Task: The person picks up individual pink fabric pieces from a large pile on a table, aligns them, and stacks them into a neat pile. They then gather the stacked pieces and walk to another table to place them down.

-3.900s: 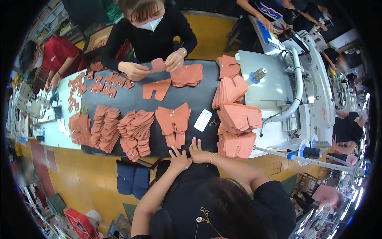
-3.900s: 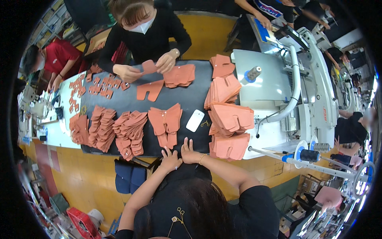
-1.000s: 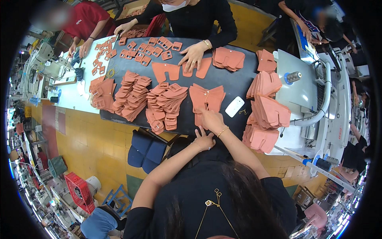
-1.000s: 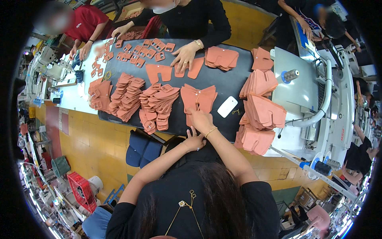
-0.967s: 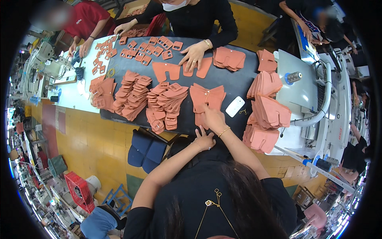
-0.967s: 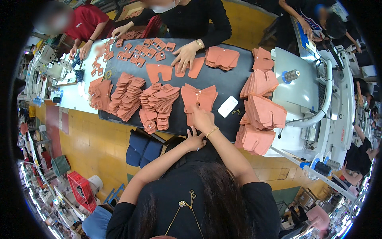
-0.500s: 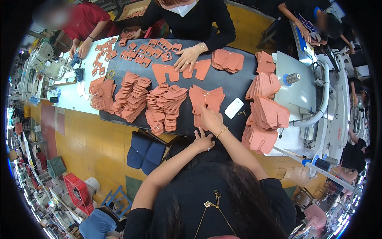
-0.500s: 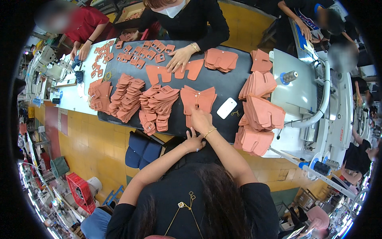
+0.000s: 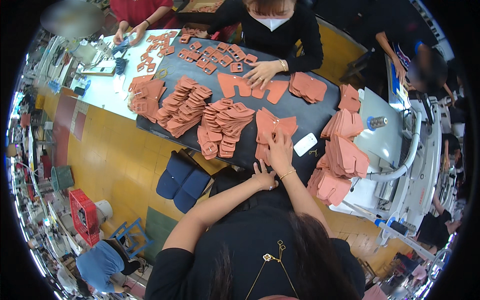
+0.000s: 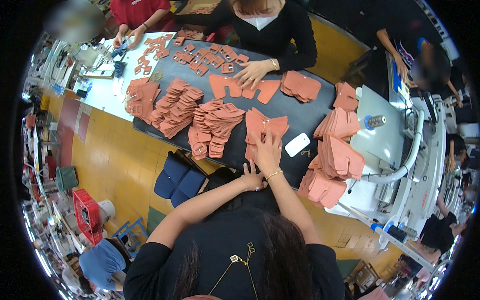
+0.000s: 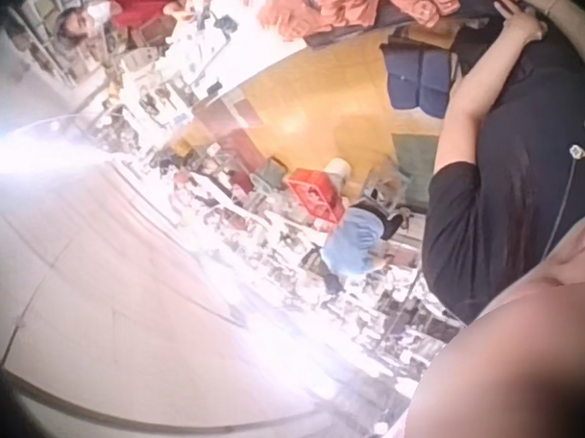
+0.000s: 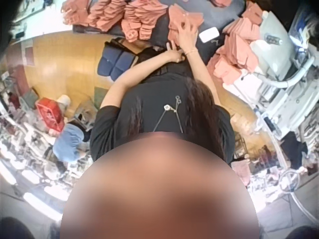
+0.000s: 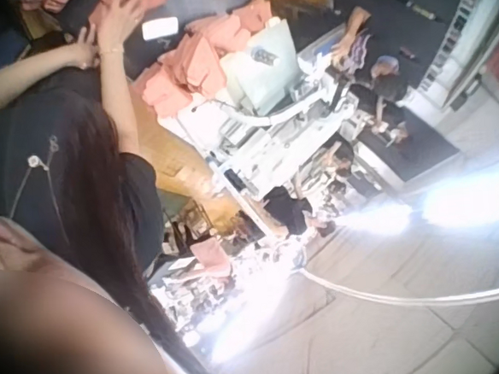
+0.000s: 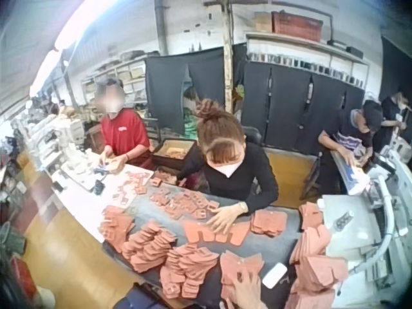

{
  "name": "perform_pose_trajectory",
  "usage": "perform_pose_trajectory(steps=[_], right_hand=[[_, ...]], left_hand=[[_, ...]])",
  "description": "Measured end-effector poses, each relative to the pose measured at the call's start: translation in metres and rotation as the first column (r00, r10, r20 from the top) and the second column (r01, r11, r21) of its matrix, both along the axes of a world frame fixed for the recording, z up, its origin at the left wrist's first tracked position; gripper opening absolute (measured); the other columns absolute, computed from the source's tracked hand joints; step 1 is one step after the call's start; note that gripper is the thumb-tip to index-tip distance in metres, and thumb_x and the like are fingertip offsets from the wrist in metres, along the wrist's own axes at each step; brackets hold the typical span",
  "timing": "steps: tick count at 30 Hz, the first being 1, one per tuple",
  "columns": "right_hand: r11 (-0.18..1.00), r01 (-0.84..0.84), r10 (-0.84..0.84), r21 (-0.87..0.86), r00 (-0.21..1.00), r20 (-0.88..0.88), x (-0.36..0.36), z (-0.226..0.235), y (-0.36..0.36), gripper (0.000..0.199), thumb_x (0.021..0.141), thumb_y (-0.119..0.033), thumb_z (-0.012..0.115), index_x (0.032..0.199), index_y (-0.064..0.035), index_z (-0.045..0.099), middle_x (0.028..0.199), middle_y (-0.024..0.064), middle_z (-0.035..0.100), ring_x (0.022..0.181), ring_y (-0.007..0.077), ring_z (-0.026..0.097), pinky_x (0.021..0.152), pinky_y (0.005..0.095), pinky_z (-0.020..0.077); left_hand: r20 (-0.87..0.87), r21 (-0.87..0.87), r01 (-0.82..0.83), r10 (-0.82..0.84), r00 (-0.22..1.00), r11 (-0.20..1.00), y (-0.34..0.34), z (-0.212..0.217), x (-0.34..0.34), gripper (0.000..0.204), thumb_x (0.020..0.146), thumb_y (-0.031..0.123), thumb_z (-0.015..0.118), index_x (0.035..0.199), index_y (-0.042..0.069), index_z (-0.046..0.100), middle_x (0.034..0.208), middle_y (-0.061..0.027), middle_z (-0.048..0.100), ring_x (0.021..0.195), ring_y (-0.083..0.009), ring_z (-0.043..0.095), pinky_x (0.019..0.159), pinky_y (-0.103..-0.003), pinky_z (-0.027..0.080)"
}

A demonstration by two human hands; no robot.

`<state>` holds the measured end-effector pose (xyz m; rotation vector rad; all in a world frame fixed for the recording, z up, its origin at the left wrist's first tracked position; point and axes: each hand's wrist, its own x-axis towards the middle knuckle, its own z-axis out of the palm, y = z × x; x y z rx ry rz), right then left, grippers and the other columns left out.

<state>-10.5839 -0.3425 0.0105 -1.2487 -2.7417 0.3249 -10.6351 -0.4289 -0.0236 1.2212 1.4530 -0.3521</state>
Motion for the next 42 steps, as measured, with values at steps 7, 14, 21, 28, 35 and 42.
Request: perform_pose_trajectory(steps=[7, 14, 21, 28, 35, 42], right_hand=[[0.999, -0.010, 0.015, -0.045, 0.994, 0.110, -0.002, -0.007, -0.013, 0.060, 0.078, -0.023, 0.070, 0.134, -0.0223, 0.051, 0.138, 0.0206, 0.043, 0.124, 0.0437, 0.042, 0.104, 0.0543, 0.0345], [0.998, 0.025, -0.038, 0.063, 0.979, 0.199, -0.007, -0.022, -0.029, 0.040, 0.084, -0.015, 0.060, 0.124, -0.0165, 0.057, 0.127, 0.0153, 0.054, 0.111, 0.0373, 0.053, 0.097, 0.0514, 0.0389], [0.998, 0.042, -0.046, 0.037, 0.990, 0.134, -0.014, -0.020, 0.001, 0.032, 0.077, -0.021, 0.073, 0.103, -0.0116, 0.057, 0.094, 0.0096, 0.061, 0.072, 0.0321, 0.066, 0.066, 0.0428, 0.0539], [0.931, 0.359, -0.360, -0.060, 0.933, -0.012, -0.011, -0.031, 0.026, 0.032, 0.089, -0.028, 0.049, 0.086, -0.0008, 0.064, 0.092, 0.0193, 0.066, 0.078, 0.0385, 0.066, 0.070, 0.0475, 0.0527], [0.739, 0.648, -0.670, -0.183, 0.734, -0.111, -0.008, -0.036, 0.025, 0.037, 0.089, -0.032, 0.045, 0.095, -0.0036, 0.068, 0.103, 0.0208, 0.063, 0.089, 0.0396, 0.062, 0.082, 0.0478, 0.0472], [0.979, 0.185, -0.196, 0.087, 0.971, 0.136, -0.021, -0.032, -0.030, 0.047, 0.090, -0.045, 0.052, 0.122, -0.0120, 0.062, 0.133, 0.0196, 0.052, 0.113, 0.0422, 0.056, 0.106, 0.0508, 0.0358]], left_hand=[[-0.067, 0.112, -0.021, 0.028, 0.997, 0.994, -0.018, 0.016, -0.003, 0.071, 0.085, 0.036, 0.060, 0.149, 0.026, 0.031, 0.156, -0.0248, -0.017, 0.143, -0.0482, -0.009, 0.103, -0.055, 0.035], [-0.134, 0.194, 0.137, -0.112, 0.985, 0.971, -0.041, 0.025, -0.004, 0.069, 0.089, 0.036, 0.057, 0.149, 0.013, 0.031, 0.159, -0.0212, 0.004, 0.145, -0.0443, 0.002, 0.110, -0.056, 0.027], [0.012, 0.212, 0.064, -0.068, 0.998, 0.975, -0.080, 0.024, -0.014, 0.058, 0.088, 0.036, 0.057, 0.139, 0.013, 0.043, 0.153, -0.0241, 0.024, 0.136, -0.0387, 0.036, 0.105, -0.051, 0.036], [0.178, 0.198, -0.331, 0.299, 0.938, 0.922, -0.147, 0.012, -0.058, 0.056, 0.089, 0.038, 0.056, 0.135, 0.007, 0.045, 0.126, -0.0238, 0.055, 0.119, -0.0370, 0.052, 0.101, -0.042, 0.042], [0.074, 0.156, -0.358, 0.351, 0.933, 0.920, -0.198, -0.036, -0.098, 0.055, 0.087, 0.034, 0.055, 0.135, 0.009, 0.047, 0.123, -0.0230, 0.058, 0.119, -0.0360, 0.054, 0.099, -0.043, 0.044], [-0.075, 0.044, -0.317, 0.319, 0.945, 0.948, -0.238, -0.080, -0.136, 0.052, 0.084, 0.032, 0.057, 0.127, 0.001, 0.055, 0.123, -0.0248, 0.059, 0.117, -0.0357, 0.055, 0.099, -0.043, 0.044]])
